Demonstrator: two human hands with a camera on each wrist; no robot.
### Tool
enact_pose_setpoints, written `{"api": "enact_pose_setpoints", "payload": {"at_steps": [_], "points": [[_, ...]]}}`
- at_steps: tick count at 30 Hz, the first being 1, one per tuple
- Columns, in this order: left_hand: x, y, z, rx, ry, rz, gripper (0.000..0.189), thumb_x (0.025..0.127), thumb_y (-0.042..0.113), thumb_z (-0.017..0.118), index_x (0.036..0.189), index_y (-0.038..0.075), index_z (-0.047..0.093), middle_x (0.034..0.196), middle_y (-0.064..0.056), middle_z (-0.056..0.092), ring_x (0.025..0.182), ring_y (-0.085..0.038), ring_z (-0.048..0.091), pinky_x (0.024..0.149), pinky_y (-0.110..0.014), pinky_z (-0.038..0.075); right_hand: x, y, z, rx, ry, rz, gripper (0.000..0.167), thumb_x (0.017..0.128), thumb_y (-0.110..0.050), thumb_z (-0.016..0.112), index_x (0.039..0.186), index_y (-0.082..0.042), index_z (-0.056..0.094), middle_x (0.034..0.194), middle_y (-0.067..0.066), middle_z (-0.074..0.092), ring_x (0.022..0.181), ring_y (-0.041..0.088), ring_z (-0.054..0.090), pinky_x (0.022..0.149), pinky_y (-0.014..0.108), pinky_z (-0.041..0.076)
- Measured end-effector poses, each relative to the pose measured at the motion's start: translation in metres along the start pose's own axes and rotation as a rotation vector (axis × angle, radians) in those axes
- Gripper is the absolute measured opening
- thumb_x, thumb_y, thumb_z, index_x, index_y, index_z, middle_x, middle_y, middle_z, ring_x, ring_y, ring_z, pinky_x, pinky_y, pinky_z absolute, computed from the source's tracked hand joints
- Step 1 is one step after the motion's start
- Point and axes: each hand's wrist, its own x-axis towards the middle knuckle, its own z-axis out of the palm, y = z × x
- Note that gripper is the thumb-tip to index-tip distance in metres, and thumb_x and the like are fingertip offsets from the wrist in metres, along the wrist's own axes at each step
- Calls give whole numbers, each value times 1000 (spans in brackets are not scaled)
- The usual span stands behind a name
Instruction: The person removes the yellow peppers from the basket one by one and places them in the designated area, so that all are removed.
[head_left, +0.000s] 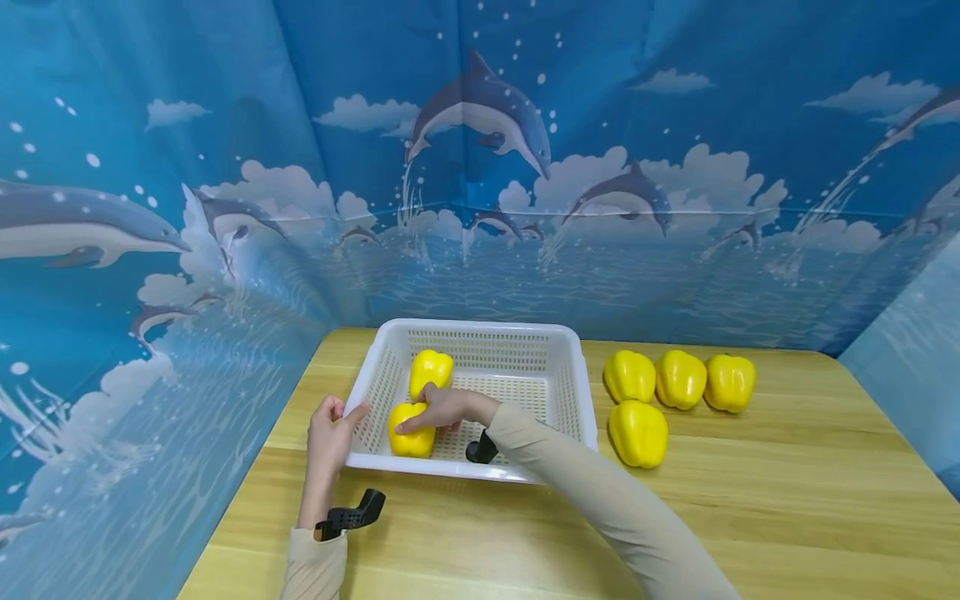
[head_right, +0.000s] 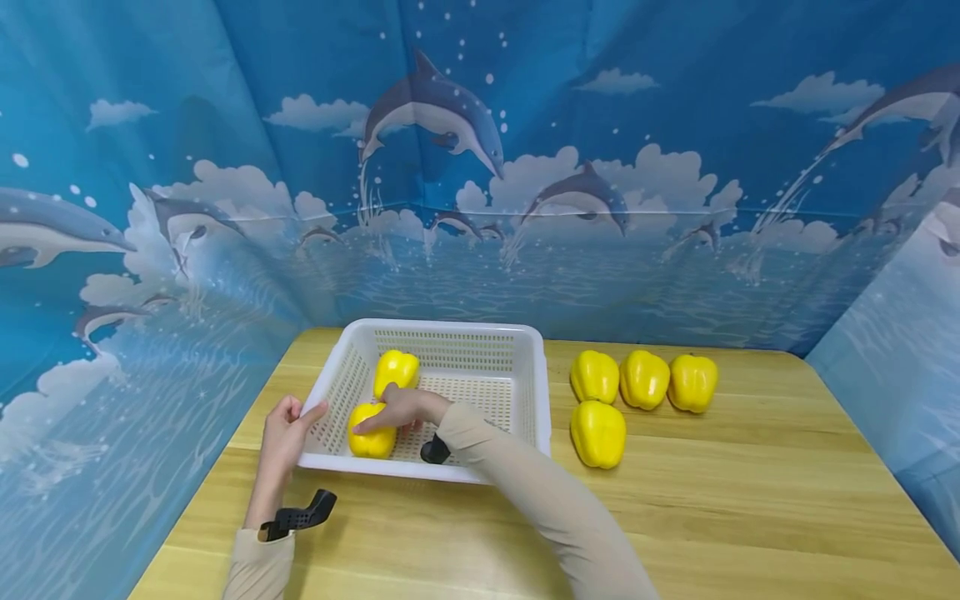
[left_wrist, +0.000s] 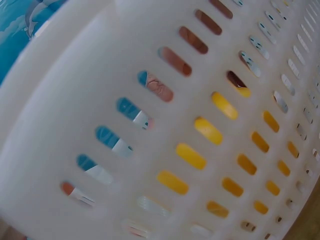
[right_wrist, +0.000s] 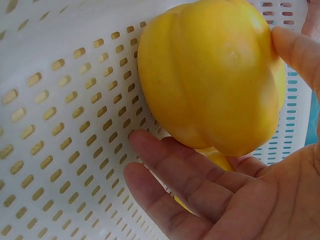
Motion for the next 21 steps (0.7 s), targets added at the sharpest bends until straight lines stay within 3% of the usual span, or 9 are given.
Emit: {"api": "enact_pose_setpoints", "payload": {"at_steps": [12,21], "points": [[0,0,0,-4,-2,-20,36,90,26,65,85,6,36,80,-10,36,81,-25,47,56,-26,29,4,6,0,60,4,-43,71,79,-49,71,128,-7,38,101,10,48,72,25,47,63,35,40],[0,1,1,-4,5,-9,37,90,25,66,84,6,35,77,-8,32,80,-24,45,58,-27,28,4,10,1,103,54,-91,65,75,-46,76,117,-9,42,95,9,50,71,21,48,64,33,42]]}}
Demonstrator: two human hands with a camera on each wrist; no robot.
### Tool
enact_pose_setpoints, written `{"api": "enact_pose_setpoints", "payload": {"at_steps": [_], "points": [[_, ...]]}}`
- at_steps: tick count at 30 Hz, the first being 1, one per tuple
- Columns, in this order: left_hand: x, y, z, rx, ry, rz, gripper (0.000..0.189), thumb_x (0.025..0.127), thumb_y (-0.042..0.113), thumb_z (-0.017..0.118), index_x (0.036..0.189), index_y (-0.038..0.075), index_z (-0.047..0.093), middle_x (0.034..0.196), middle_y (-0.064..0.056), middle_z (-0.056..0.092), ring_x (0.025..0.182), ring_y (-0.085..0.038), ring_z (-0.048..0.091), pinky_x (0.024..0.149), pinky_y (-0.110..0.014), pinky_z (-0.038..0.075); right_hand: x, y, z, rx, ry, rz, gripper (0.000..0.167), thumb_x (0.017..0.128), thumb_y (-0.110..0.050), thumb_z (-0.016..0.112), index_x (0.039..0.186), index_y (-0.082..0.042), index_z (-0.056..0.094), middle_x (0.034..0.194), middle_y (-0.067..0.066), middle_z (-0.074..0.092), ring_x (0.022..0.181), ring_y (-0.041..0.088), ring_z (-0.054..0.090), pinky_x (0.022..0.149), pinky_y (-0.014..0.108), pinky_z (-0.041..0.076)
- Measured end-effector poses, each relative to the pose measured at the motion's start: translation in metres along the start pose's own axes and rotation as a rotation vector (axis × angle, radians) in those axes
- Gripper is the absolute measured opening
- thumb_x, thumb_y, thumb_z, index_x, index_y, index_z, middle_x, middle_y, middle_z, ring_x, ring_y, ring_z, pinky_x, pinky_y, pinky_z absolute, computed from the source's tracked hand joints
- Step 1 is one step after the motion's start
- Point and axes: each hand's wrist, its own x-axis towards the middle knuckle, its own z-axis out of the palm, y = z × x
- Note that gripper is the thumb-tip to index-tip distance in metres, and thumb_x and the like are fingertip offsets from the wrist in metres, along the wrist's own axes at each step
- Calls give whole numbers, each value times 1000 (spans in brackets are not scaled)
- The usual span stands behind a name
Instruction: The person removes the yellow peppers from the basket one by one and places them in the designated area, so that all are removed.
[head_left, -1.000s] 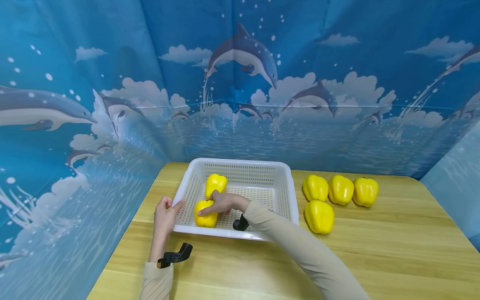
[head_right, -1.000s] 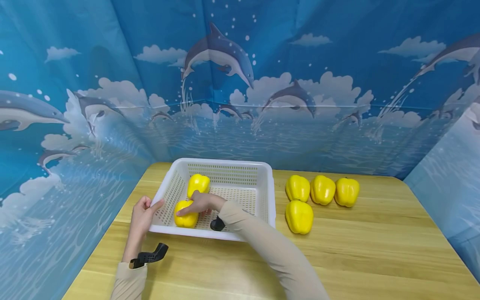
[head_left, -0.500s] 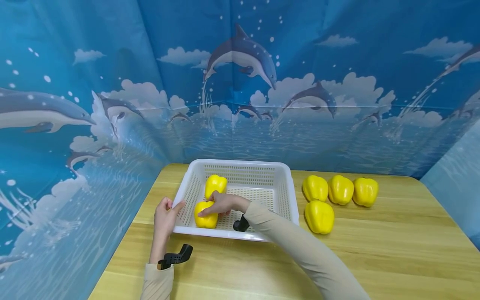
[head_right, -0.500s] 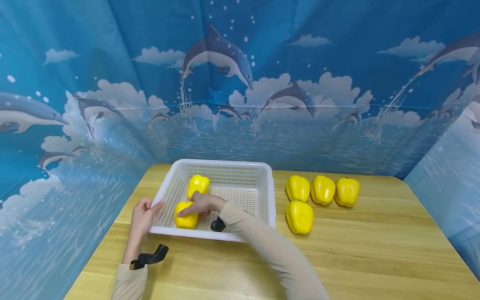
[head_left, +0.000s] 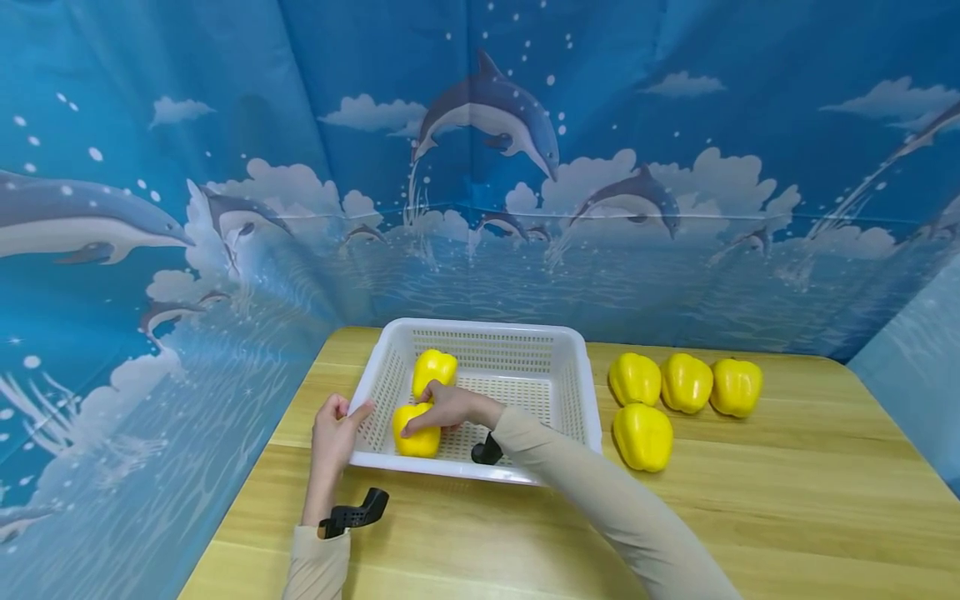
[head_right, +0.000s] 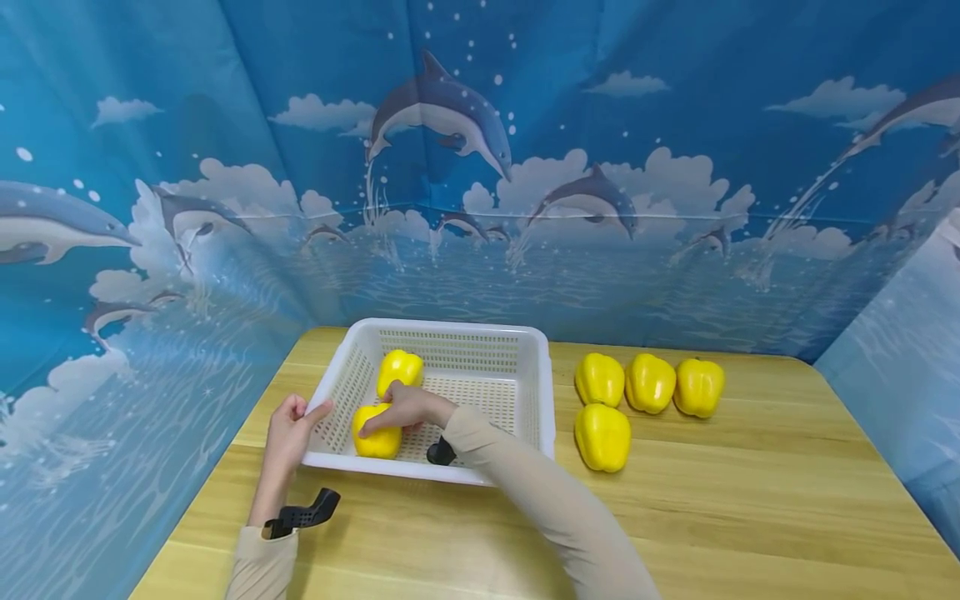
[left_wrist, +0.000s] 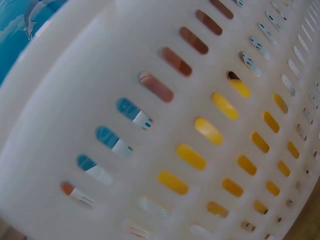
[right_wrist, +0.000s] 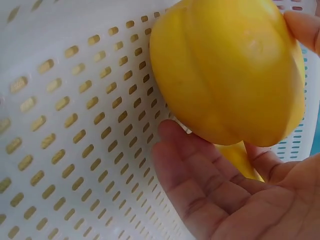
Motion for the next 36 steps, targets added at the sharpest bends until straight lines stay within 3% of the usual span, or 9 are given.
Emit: {"api": "enact_pose_setpoints", "payload": {"at_steps": [9,18,29,36], "points": [[1,1,1,-10,-4,-5,37,90,26,66,83,7,35,78,-8,33,80,-24,47,57,-27,28,1,5,-2,-7,3,-32,64,72,-43,79,115,-10,44,103,7,51,86,18,52,70,29,47],[1,-1,2,-15,6,-2,37,90,26,66,82,8,35,81,-10,40,80,-25,50,57,-26,32,0,8,-3,-1,-4,-30,72,74,-45,77,125,-5,45,105,5,51,93,20,51,78,32,45],[0,-1,1,-4,-1,-4,36,90,25,65,84,7,35,82,-11,40,81,-26,51,58,-27,32,-5,8,-8,-41,-1,-38,60,74,-45,78,116,-11,50,101,2,54,92,18,52,81,33,43],[1,-2,2,-1,-1,-8,36,89,25,66,85,6,36,82,-10,38,81,-25,49,56,-26,30,-9,5,-13,-14,37,-96,56,75,-42,77,113,-12,49,98,5,54,87,19,51,72,31,44]]}}
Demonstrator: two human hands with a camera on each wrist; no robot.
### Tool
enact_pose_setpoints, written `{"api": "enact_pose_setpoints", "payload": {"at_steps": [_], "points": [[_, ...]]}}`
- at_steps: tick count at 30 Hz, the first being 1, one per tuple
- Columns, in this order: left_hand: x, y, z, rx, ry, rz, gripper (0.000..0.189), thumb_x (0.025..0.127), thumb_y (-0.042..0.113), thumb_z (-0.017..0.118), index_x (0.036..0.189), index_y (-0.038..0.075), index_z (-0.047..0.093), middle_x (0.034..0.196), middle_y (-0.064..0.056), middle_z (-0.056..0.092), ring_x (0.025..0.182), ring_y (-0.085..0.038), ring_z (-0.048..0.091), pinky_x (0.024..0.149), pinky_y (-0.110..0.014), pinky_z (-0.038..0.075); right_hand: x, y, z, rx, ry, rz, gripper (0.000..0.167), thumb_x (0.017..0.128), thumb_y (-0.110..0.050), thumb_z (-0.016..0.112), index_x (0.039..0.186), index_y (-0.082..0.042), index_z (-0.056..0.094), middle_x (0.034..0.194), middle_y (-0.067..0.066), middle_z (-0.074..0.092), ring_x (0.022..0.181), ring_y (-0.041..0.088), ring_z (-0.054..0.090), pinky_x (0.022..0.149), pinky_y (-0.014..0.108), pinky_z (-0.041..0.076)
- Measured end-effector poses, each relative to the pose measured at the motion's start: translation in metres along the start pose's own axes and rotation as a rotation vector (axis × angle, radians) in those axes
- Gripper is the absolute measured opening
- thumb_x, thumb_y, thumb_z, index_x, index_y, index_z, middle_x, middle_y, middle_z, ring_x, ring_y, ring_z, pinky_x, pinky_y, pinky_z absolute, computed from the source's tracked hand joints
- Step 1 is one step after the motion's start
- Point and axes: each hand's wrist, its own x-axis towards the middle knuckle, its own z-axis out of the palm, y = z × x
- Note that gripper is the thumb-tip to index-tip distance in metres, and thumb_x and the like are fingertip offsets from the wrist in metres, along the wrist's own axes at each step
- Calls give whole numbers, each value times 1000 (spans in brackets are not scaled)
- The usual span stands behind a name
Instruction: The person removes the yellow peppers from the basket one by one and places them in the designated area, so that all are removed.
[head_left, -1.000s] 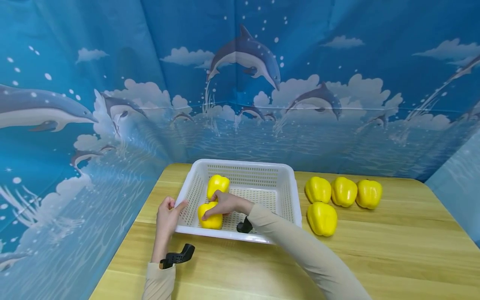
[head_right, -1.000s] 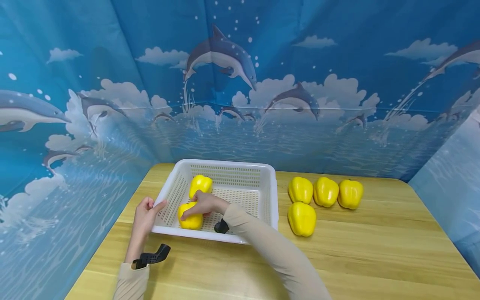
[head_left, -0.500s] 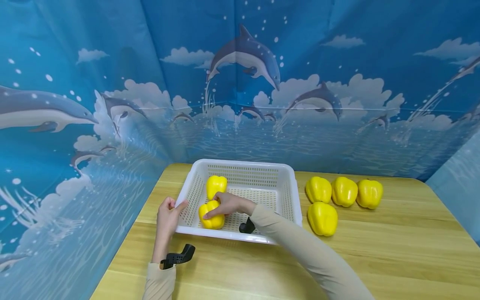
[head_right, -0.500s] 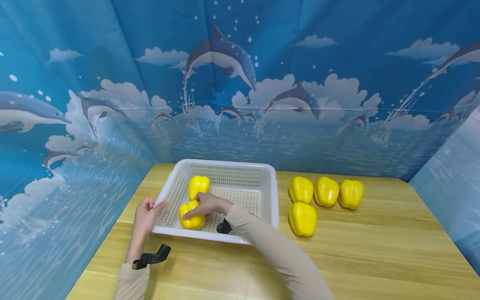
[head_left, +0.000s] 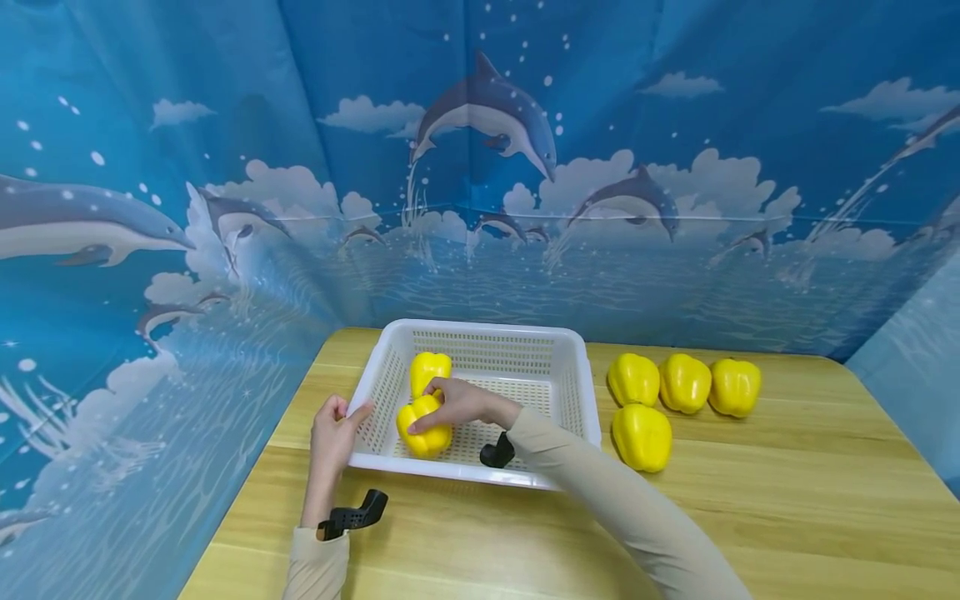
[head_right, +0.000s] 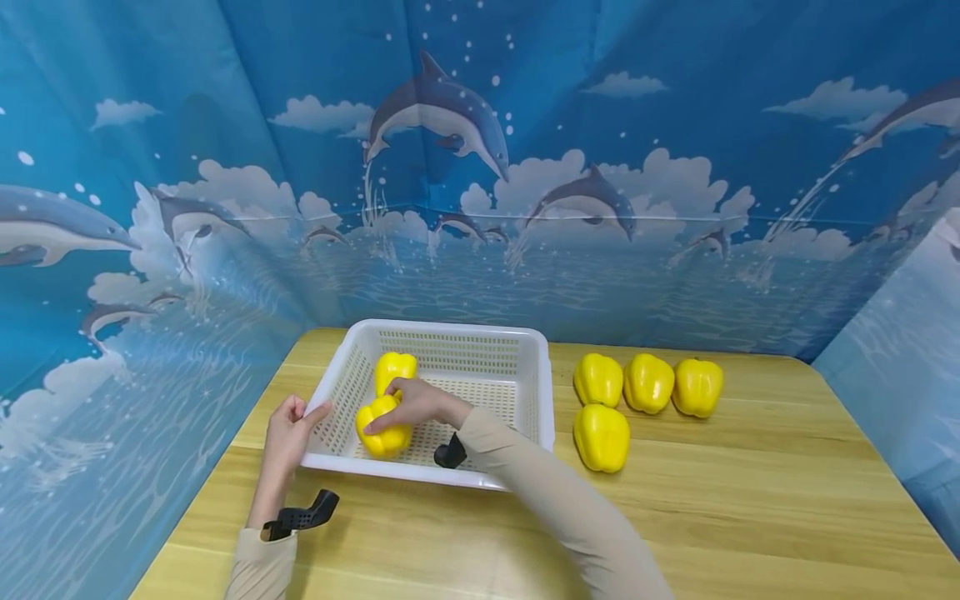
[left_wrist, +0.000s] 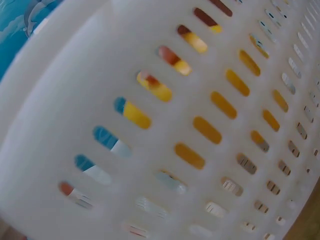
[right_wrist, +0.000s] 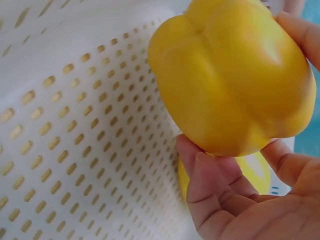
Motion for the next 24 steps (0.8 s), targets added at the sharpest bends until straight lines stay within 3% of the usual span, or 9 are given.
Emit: {"api": "enact_pose_setpoints", "payload": {"at_steps": [5,12,24], "points": [[1,0,0,-4,-2,-1,36,89,26,66,85,7,36,80,-10,36,80,-25,48,57,-26,30,-6,-5,-5,47,48,-31,57,74,-41,79,113,-12,49,98,7,54,84,18,51,69,31,45],[0,-1,-1,-8,1,-2,37,89,25,66,84,7,35,81,-10,37,80,-24,48,57,-25,31,-15,-11,-14,128,114,-66,61,74,-40,78,118,-10,49,104,13,54,85,22,54,80,46,48],[0,-1,0,-22,4,11,36,89,22,66,83,7,34,84,-12,43,73,-22,52,54,-25,35,-34,-16,-29,249,296,-157,49,76,-32,77,113,-9,54,101,11,52,91,29,49,69,35,49]]}}
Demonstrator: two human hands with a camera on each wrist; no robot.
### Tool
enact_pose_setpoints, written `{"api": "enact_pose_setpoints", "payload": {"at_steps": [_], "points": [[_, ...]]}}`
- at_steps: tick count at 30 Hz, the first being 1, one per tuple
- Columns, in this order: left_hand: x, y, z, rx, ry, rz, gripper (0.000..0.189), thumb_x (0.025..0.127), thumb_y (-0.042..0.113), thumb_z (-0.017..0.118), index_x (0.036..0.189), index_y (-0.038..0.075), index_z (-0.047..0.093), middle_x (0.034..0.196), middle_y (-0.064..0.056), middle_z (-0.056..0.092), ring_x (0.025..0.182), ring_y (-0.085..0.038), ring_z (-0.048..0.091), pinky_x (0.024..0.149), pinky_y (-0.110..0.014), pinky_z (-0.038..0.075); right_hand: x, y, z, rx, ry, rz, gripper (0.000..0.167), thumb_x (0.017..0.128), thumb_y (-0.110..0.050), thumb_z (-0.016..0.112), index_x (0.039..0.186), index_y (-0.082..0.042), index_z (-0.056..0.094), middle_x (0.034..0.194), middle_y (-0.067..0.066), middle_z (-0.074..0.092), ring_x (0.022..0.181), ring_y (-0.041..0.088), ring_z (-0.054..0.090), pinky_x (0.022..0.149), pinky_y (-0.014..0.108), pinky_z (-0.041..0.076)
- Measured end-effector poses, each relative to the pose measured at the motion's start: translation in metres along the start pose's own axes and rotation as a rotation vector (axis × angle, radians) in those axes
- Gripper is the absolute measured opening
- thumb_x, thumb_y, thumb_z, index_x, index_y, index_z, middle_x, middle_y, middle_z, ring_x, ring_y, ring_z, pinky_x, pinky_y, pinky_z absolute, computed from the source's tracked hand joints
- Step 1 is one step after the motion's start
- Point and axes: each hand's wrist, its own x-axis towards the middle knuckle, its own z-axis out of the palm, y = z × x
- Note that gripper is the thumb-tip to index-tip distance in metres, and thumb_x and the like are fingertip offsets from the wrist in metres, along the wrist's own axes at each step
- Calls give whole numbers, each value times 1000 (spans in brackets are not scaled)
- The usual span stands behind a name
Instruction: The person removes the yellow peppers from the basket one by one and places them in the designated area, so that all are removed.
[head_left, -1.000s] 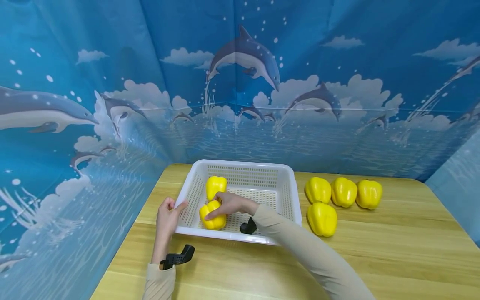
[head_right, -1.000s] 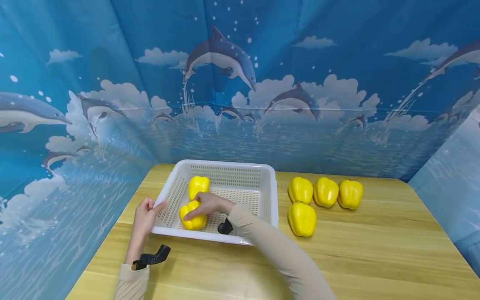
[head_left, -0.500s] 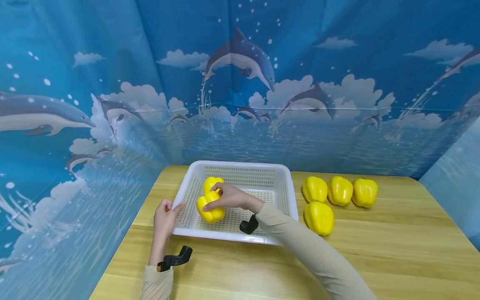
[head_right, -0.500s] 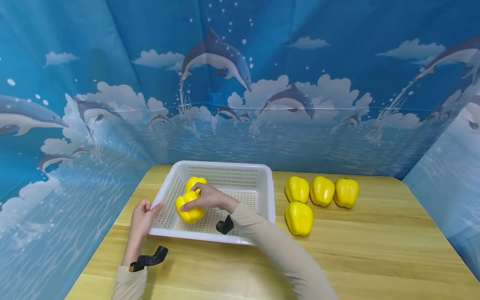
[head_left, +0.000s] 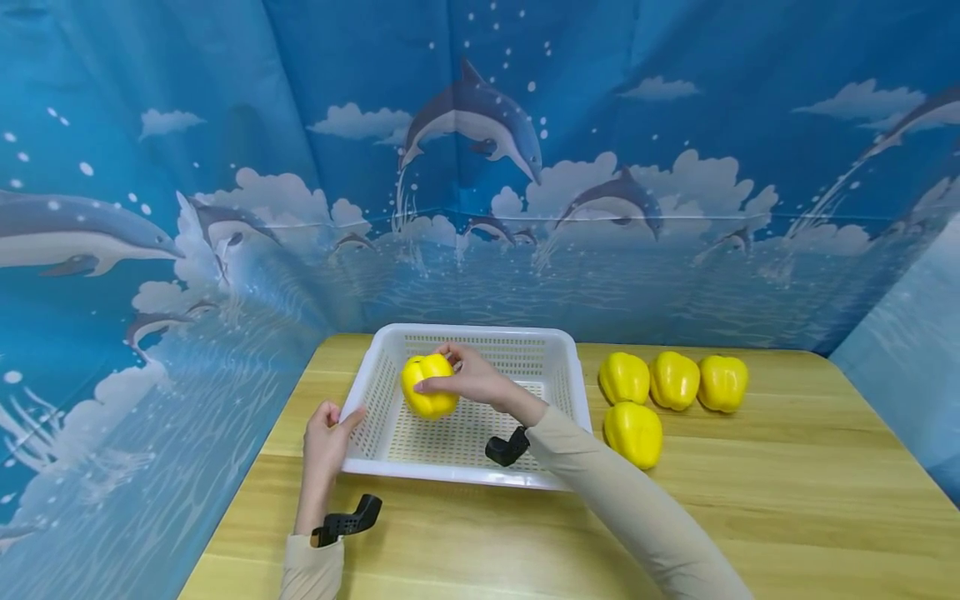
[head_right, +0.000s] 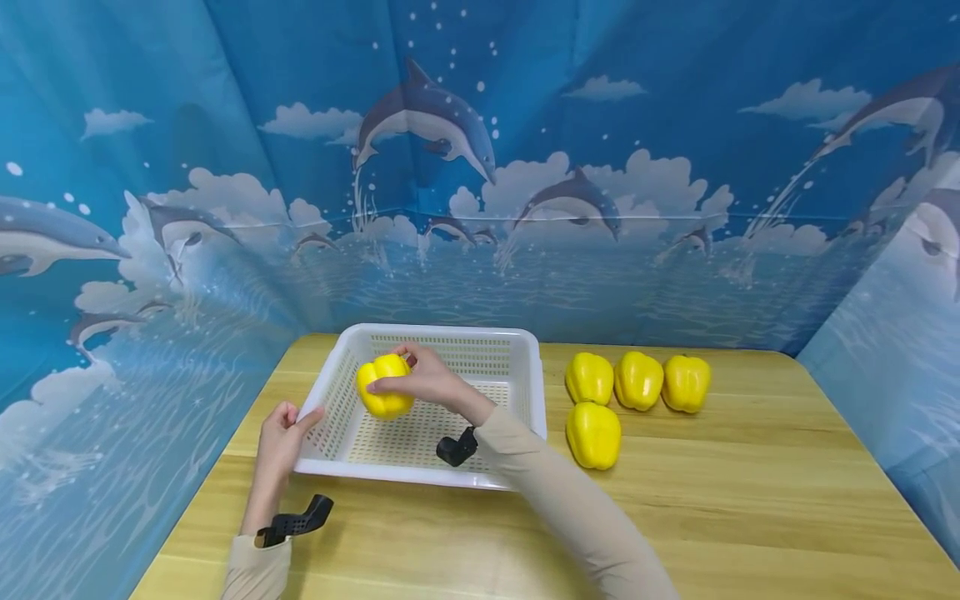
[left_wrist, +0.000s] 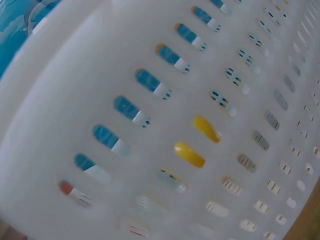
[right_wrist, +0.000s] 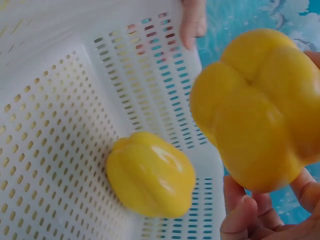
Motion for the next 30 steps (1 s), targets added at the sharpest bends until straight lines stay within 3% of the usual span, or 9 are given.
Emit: {"api": "enact_pose_setpoints", "payload": {"at_steps": [17,30], "points": [[1,-1,-2,-9,-12,-6,35,89,21,65,83,7,34,82,-12,43,70,-21,51,53,-24,34,-42,-7,-32,124,275,-7,52,80,-27,75,123,-12,49,115,14,44,91,29,47,69,34,49],[2,-4,-2,-12,-9,7,36,89,20,66,82,8,33,80,-10,39,71,-21,49,53,-25,32,-92,-1,-69,196,448,-35,54,87,-23,70,132,-9,44,120,16,40,93,30,44,73,35,48]]}}
